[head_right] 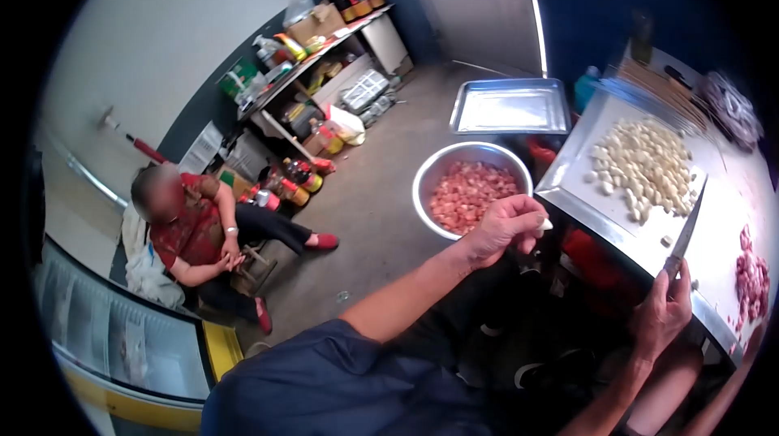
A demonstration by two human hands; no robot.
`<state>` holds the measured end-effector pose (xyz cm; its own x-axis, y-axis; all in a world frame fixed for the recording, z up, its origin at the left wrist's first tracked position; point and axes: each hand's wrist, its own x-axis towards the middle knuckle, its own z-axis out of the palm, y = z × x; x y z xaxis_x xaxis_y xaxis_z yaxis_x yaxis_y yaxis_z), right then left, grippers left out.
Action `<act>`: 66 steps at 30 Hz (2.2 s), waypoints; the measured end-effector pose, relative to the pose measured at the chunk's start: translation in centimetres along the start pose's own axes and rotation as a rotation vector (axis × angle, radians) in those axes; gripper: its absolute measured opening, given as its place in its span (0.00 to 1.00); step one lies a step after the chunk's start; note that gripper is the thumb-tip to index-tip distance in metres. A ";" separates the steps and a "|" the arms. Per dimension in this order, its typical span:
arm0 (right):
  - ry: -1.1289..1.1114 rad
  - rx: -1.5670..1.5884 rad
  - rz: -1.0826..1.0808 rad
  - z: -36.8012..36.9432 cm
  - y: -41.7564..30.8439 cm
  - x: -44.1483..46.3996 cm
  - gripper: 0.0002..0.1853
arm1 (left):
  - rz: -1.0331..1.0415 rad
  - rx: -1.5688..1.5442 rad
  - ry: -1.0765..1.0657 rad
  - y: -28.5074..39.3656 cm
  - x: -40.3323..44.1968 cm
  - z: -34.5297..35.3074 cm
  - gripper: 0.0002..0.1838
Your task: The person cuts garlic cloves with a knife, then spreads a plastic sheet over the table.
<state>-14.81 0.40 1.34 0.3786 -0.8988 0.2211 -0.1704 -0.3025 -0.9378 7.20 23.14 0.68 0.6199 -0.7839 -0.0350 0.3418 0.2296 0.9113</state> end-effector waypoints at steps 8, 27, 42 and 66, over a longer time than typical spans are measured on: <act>0.040 0.065 -0.132 3.5 1.8 3.0 0.21 | 0.293 -0.048 -0.331 7.9 13.6 15.6 0.07; -0.119 0.009 -0.158 7.0 1.6 1.9 0.22 | -0.180 -0.472 -0.231 -2.1 4.4 -0.1 0.06; -0.236 -0.012 -0.197 8.6 3.6 1.9 0.24 | -0.233 -0.653 -0.083 -1.9 6.0 -1.5 0.08; -0.318 -0.244 -0.211 8.7 -1.9 -2.1 0.23 | -0.221 -0.537 -0.166 -1.6 4.8 -2.5 0.09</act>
<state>-7.40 5.63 0.28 0.6827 -0.6784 0.2716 -0.2542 -0.5689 -0.7822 11.44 20.45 -1.96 0.3901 -0.9157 -0.0960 0.7856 0.2767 0.5535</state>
